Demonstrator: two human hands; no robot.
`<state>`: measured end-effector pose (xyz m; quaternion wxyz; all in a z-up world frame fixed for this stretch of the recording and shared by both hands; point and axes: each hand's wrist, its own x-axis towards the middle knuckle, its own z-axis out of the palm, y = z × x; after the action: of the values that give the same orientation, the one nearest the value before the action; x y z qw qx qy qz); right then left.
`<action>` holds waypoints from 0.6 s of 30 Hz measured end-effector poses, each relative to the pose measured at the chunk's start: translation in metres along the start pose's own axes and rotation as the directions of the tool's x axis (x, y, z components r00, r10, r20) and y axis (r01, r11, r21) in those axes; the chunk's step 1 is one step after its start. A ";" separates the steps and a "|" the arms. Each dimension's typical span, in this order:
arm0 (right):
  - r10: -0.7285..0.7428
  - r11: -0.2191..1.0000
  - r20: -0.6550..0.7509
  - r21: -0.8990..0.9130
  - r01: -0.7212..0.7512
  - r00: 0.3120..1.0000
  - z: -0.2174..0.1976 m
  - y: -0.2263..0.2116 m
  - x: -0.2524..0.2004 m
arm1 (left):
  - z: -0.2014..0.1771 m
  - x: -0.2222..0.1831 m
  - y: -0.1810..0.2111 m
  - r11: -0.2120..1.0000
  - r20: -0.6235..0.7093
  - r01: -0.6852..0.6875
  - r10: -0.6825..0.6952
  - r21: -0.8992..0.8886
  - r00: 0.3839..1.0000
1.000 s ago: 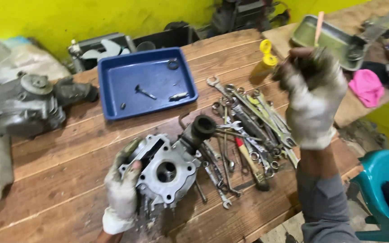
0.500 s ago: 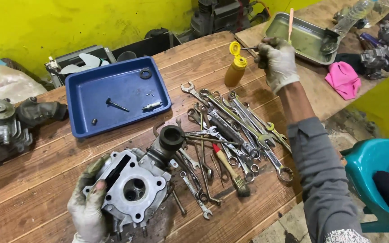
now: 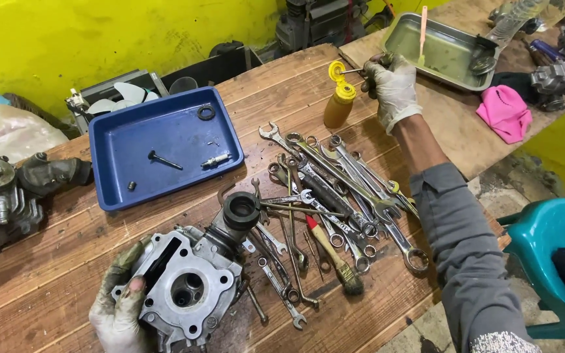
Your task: The person assembles a small engine cylinder and piston assembly on a wooden workbench. They insert the piston into the cylinder, align and insert bolts, and use a brush to apply oil to the cylinder bore before seating the piston. The person then reattaches the cylinder head and tightens bolts with a wrench.
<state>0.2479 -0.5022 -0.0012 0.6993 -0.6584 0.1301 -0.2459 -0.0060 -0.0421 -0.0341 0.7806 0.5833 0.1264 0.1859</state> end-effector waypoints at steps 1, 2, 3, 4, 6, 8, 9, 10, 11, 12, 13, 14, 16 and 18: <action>0.003 1.000 -0.002 -0.009 -0.003 1.000 0.001 0.000 0.000 | -0.004 0.002 -0.004 1.000 0.008 -0.011 0.010 0.011 1.000; 0.007 1.000 -0.003 -0.019 -0.007 1.000 0.001 -0.001 -0.001 | -0.008 0.003 -0.008 1.000 0.015 -0.021 0.021 0.022 1.000; 0.005 1.000 -0.003 -0.020 -0.005 1.000 0.002 -0.002 -0.001 | -0.007 0.003 -0.007 1.000 0.015 -0.021 0.021 0.020 1.000; 0.006 1.000 -0.002 -0.015 -0.006 1.000 0.002 -0.002 -0.001 | -0.006 0.002 -0.005 1.000 0.012 -0.011 0.011 0.016 1.000; 0.006 1.000 -0.001 -0.011 -0.006 1.000 0.002 0.000 0.001 | -0.006 0.002 -0.004 1.000 0.009 -0.001 0.001 0.011 1.000; -0.037 0.999 0.022 0.003 0.037 0.999 0.001 0.005 0.004 | -0.007 0.003 -0.005 0.998 0.025 -0.026 0.024 0.050 0.999; -0.037 0.999 0.023 0.003 0.037 0.999 0.000 0.006 0.005 | -0.004 0.002 -0.003 0.998 0.024 -0.025 0.024 0.050 0.999; -0.057 0.998 0.026 0.005 0.057 0.998 0.000 0.008 0.005 | -0.001 0.001 0.000 1.000 0.009 -0.006 0.006 0.031 1.000; -0.077 0.997 0.030 0.008 0.077 0.997 -0.001 0.010 0.006 | 0.001 -0.001 0.002 1.000 -0.006 0.013 -0.013 0.011 1.000; -0.077 0.997 0.030 0.008 0.077 0.997 -0.002 0.009 0.005 | 0.000 0.000 0.002 1.000 -0.006 0.013 -0.013 0.011 1.000; -0.080 0.997 0.034 0.019 0.079 0.996 -0.002 0.008 0.004 | -0.001 0.001 0.001 1.000 0.009 0.004 -0.004 0.031 1.000; -0.083 0.996 0.039 0.031 0.082 0.996 -0.002 0.007 0.004 | -0.003 0.002 0.001 0.999 0.023 -0.006 0.005 0.050 1.000; -0.125 0.992 0.062 0.031 0.124 0.990 -0.005 0.011 0.007 | 0.000 0.001 0.003 1.000 0.015 0.014 -0.014 0.028 1.000; -0.168 0.986 0.085 0.031 0.166 0.982 -0.006 0.011 0.007 | 0.001 0.000 0.004 0.999 0.009 0.034 -0.034 0.005 0.999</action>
<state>0.2530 -0.5110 -0.0113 0.6893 -0.6686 0.0409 -0.2762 -0.0057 -0.0421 -0.0297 0.7829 0.5836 0.1330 0.1697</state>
